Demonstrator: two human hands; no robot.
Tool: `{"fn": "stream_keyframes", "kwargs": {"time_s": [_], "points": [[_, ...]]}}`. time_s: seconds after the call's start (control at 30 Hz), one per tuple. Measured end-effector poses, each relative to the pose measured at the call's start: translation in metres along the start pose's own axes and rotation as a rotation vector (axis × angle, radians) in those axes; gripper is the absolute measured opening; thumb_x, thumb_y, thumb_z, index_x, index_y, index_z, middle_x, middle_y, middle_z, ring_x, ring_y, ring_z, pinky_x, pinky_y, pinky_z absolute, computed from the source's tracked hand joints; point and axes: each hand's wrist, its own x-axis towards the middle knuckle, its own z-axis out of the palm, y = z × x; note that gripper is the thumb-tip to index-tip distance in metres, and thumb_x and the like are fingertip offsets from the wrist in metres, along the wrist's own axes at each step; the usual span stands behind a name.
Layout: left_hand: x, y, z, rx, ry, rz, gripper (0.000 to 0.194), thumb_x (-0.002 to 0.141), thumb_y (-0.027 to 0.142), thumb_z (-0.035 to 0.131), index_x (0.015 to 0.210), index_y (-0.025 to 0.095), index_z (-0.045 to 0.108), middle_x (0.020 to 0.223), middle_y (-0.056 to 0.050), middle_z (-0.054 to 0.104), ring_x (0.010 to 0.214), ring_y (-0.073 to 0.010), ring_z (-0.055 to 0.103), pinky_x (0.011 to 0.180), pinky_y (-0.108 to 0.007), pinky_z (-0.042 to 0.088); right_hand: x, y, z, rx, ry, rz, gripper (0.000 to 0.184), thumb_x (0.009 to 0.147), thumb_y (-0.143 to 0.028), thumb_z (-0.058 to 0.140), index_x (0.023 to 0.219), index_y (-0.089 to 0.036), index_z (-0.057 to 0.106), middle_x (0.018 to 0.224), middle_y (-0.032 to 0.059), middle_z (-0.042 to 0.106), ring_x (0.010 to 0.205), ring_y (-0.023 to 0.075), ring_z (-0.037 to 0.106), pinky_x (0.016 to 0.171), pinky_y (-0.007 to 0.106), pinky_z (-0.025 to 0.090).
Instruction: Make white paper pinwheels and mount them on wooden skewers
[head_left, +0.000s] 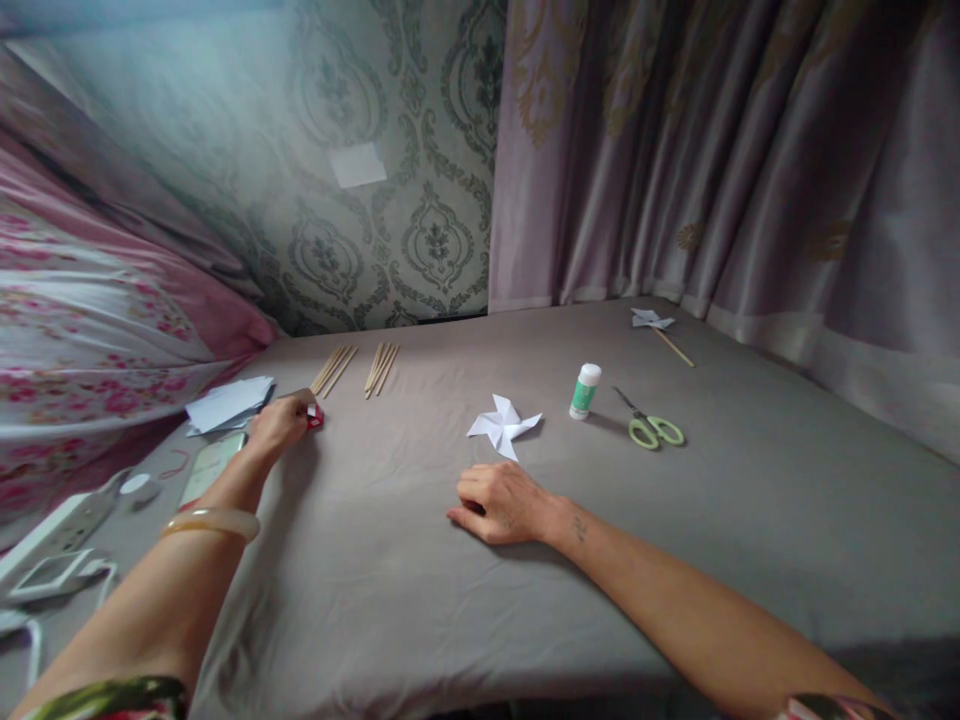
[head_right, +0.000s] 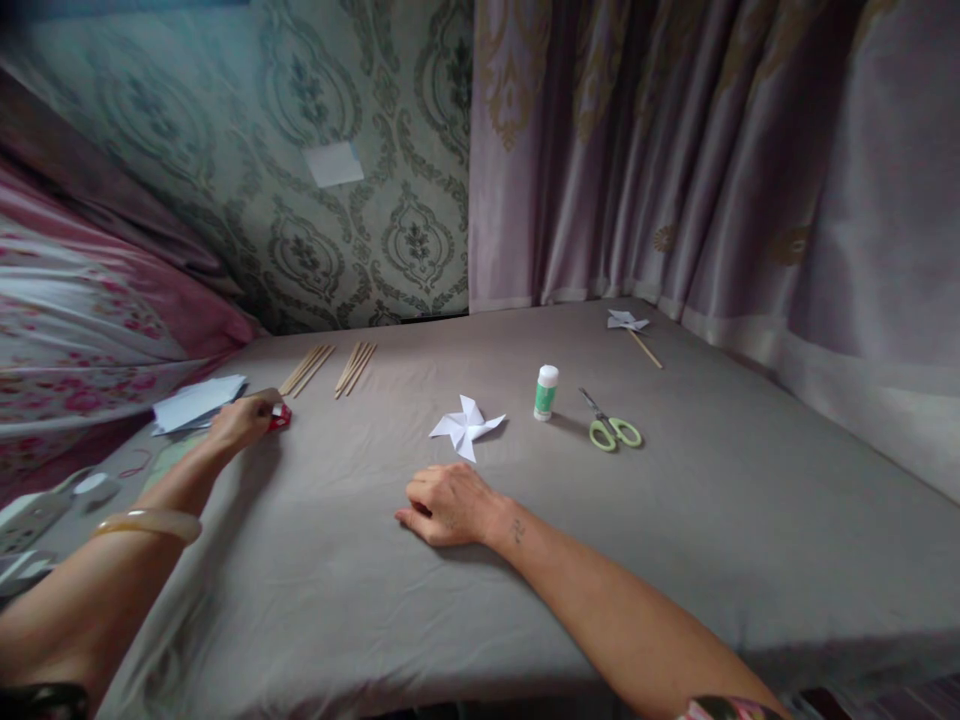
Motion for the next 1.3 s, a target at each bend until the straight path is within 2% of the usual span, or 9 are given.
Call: {"fn": "stream_keyframes", "kwargs": {"time_s": [0.27,0.5,0.57,0.63,0.7,0.77,0.9,1.03,1.3], "points": [[0.01,0.003,-0.001,0.006,0.045,-0.063,0.005,0.066,0.019,0.063,0.064,0.021,0.059,0.05,0.005,0.04,0.054,-0.0129,0.033,0.055,-0.019,0.021,0.0,0.002,0.002,-0.012,0.003,0.019,0.031,0.087,-0.038,0.057,0.064,-0.018,0.054,0.069,0.0002,0.061,0.065,0.0121,0.051,0.056,0.027,0.025],[-0.002,0.0,-0.003,-0.015,0.337,-0.087,0.015,0.069,0.027,0.061,0.056,0.021,0.057,0.046,0.004,0.032,0.051,-0.012,0.023,0.055,-0.018,0.015,0.001,-0.001,-0.002,-0.012,-0.006,0.04,0.031,0.086,-0.038,0.058,0.063,-0.018,0.054,0.069,0.0002,0.061,0.065,0.0119,0.051,0.057,0.026,0.027],[-0.014,0.005,-0.005,0.019,0.44,-0.091,0.014,0.073,0.031,0.058,0.062,0.022,0.059,0.049,0.003,0.038,0.054,-0.0124,0.027,0.055,-0.017,0.017,0.001,0.0,-0.001,-0.006,0.008,0.04,0.032,0.086,-0.038,0.058,0.062,-0.018,0.053,0.068,-0.0003,0.061,0.064,0.0117,0.051,0.056,0.026,0.027],[-0.028,0.017,-0.004,-0.146,0.467,-0.154,0.01,0.074,0.029,0.057,0.07,0.023,0.063,0.051,0.004,0.045,0.057,-0.0126,0.037,0.053,-0.017,0.021,0.001,0.001,0.001,0.01,0.028,0.037,0.032,0.086,-0.037,0.058,0.061,-0.018,0.051,0.067,-0.001,0.06,0.063,0.0113,0.05,0.055,0.026,0.027],[-0.044,0.037,0.0,-0.569,0.325,-0.199,0.011,0.073,0.029,0.06,0.08,0.023,0.067,0.055,0.005,0.056,0.059,-0.0124,0.047,0.05,-0.018,0.029,0.001,0.002,0.003,0.037,0.06,0.051,0.032,0.084,-0.036,0.06,0.06,-0.018,0.051,0.065,-0.0015,0.058,0.061,0.0109,0.049,0.054,0.026,0.027],[-0.063,0.063,0.007,-1.05,0.121,-0.259,0.007,0.068,0.016,0.064,0.074,0.017,0.066,0.062,0.002,0.064,0.059,-0.0094,0.052,0.054,-0.017,0.038,0.001,0.003,0.003,0.096,0.145,0.097,0.03,0.084,-0.033,0.061,0.06,-0.018,0.051,0.063,-0.0016,0.057,0.06,0.0107,0.048,0.055,0.025,0.03],[-0.095,0.117,0.023,-1.546,-0.338,-0.32,0.015,0.065,0.003,0.065,0.078,0.011,0.068,0.062,0.0,0.062,0.053,-0.0063,0.055,0.053,-0.016,0.045,0.002,0.005,-0.007,0.307,0.493,0.263,0.019,0.09,-0.028,0.052,0.074,-0.019,0.057,0.067,-0.001,0.058,0.059,0.0104,0.05,0.057,0.023,0.039],[-0.109,0.15,0.035,-1.733,-0.598,-0.332,0.015,0.071,0.0,0.06,0.08,0.009,0.067,0.064,-0.001,0.062,0.052,-0.0059,0.056,0.051,-0.016,0.047,0.0,0.01,-0.022,0.305,0.738,0.308,0.013,0.09,-0.028,0.053,0.083,-0.02,0.06,0.079,0.002,0.063,0.064,0.0118,0.055,0.057,0.024,0.044],[-0.115,0.167,0.051,-1.759,-0.8,-0.38,0.017,0.076,-0.002,0.054,0.077,0.009,0.066,0.06,-0.001,0.061,0.051,-0.0047,0.056,0.053,-0.014,0.046,-0.003,0.014,-0.02,0.241,0.645,0.164,0.013,0.09,-0.023,0.054,0.096,-0.024,0.066,0.098,0.0057,0.067,0.093,0.0187,0.062,0.082,0.035,0.052]]}}
